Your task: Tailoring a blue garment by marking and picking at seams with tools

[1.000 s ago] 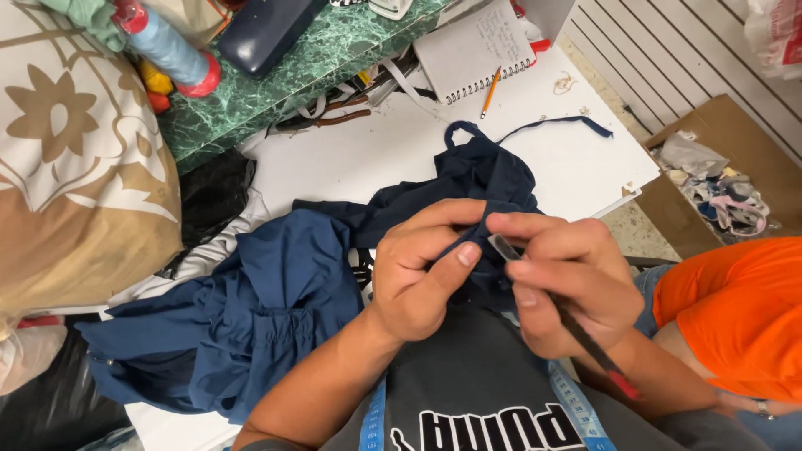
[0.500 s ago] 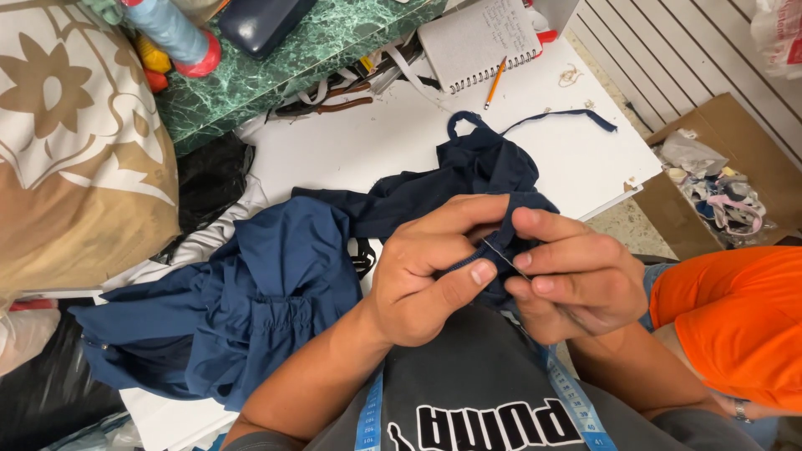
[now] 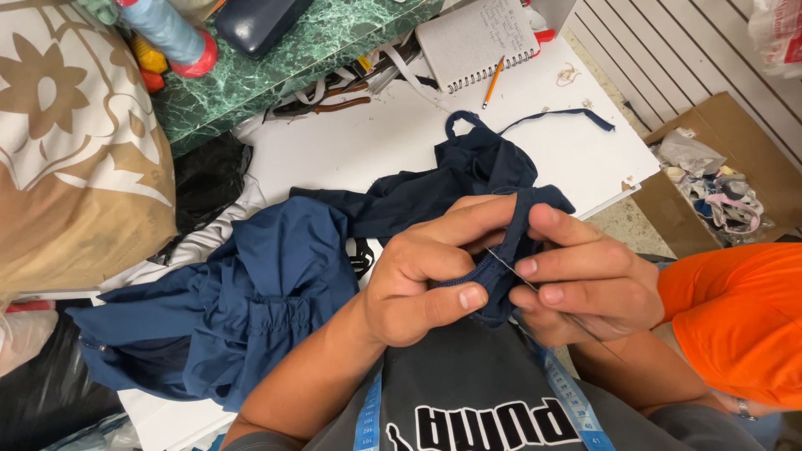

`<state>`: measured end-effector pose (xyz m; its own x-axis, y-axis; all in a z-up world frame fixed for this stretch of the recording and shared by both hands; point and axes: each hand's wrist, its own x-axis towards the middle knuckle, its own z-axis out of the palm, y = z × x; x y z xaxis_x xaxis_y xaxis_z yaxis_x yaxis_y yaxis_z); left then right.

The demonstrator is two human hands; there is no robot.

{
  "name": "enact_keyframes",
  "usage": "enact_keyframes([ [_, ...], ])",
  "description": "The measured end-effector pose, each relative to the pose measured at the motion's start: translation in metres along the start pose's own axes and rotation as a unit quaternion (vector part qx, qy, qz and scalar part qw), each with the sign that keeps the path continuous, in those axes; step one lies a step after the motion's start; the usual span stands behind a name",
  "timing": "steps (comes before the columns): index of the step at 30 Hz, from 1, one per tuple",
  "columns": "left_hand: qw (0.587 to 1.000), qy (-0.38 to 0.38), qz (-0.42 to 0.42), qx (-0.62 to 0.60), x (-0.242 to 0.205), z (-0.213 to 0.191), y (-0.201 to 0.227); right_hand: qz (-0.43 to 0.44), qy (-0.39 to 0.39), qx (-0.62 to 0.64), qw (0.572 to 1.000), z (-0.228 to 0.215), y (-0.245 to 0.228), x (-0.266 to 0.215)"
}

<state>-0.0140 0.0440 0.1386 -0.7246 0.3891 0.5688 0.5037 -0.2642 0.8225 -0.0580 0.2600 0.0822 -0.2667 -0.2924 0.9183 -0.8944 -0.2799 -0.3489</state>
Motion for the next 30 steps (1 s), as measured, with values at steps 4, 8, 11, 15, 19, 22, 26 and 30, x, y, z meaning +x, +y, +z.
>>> enact_keyframes([
  [4, 1.000, -0.008, -0.002, 0.003, -0.003, -0.002, -0.002, 0.029, 0.069, 0.021, 0.997, 0.013, -0.009, 0.001],
  [8, 0.998, -0.053, 0.006, -0.037, -0.004, -0.006, -0.007, 0.018, 0.102, 0.057, 0.993, 0.016, -0.015, 0.009],
  [11, 0.996, -0.075, 0.019, -0.043, -0.004, -0.007, -0.010, -0.003, 0.098, 0.053, 0.994, 0.010, -0.013, 0.009],
  [15, 0.997, -0.070, 0.018, -0.038, -0.002, -0.007, -0.009, 0.034, 0.068, -0.008, 0.997, 0.010, -0.017, 0.009],
  [19, 0.996, -0.061, 0.008, -0.065, -0.006, -0.005, -0.009, 0.004, 0.082, 0.048, 0.995, 0.011, -0.013, 0.007],
  [22, 0.993, -0.089, 0.018, -0.070, -0.009, -0.007, -0.011, -0.020, 0.078, 0.031, 0.996, 0.012, -0.014, 0.006],
  [26, 0.994, -0.108, 0.025, -0.001, -0.016, -0.018, -0.018, -0.029, 0.170, 0.001, 0.985, 0.022, -0.007, 0.016],
  [30, 0.995, -0.050, 0.032, 0.084, -0.019, -0.024, -0.018, 0.175, 0.060, -0.133, 0.974, 0.017, 0.002, 0.018],
])
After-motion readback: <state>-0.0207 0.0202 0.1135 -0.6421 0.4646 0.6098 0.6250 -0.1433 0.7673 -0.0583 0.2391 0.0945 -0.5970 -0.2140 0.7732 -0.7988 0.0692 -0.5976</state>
